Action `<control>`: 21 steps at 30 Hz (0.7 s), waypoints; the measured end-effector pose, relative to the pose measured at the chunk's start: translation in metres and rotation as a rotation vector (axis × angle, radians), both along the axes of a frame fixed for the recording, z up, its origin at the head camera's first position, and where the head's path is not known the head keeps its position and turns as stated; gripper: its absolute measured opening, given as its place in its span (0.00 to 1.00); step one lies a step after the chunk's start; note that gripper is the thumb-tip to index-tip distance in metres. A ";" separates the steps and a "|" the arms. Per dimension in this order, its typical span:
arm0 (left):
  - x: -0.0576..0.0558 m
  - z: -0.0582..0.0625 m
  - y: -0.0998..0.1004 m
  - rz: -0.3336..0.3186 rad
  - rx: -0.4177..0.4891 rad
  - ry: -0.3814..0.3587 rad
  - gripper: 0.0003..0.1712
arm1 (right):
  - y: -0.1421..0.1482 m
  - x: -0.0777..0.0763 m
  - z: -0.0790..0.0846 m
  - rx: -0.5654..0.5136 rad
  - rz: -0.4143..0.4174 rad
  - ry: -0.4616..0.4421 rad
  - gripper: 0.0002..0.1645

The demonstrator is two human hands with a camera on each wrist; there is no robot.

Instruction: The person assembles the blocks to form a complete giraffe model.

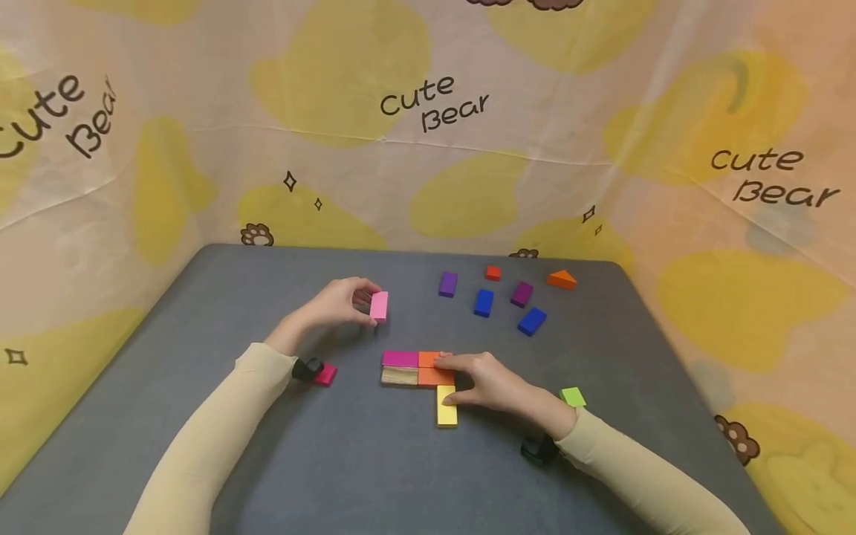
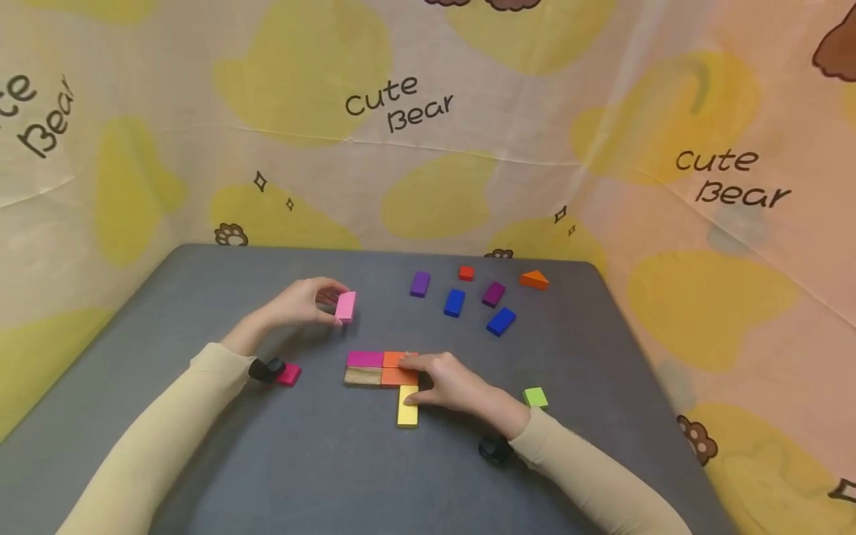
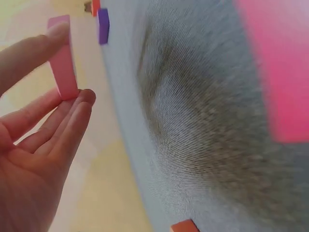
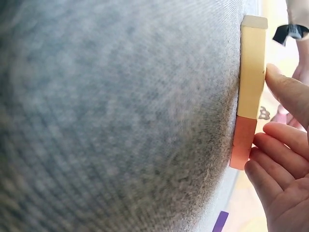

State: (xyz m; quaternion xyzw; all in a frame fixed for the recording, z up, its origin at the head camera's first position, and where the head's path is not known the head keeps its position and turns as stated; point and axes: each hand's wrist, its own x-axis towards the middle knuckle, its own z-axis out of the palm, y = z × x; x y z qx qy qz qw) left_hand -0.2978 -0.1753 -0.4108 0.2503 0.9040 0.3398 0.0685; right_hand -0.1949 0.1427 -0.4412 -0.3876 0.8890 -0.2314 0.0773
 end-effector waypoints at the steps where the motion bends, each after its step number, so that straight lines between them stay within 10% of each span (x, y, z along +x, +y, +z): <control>1: 0.006 0.001 0.000 -0.005 0.004 0.005 0.33 | 0.000 0.000 0.000 -0.001 -0.003 -0.008 0.38; 11: 0.061 -0.002 0.000 -0.101 0.027 0.095 0.33 | -0.001 0.000 -0.002 -0.005 -0.003 -0.010 0.38; 21: 0.089 -0.016 0.004 -0.206 0.013 0.085 0.32 | -0.001 0.000 0.000 -0.006 0.005 0.012 0.37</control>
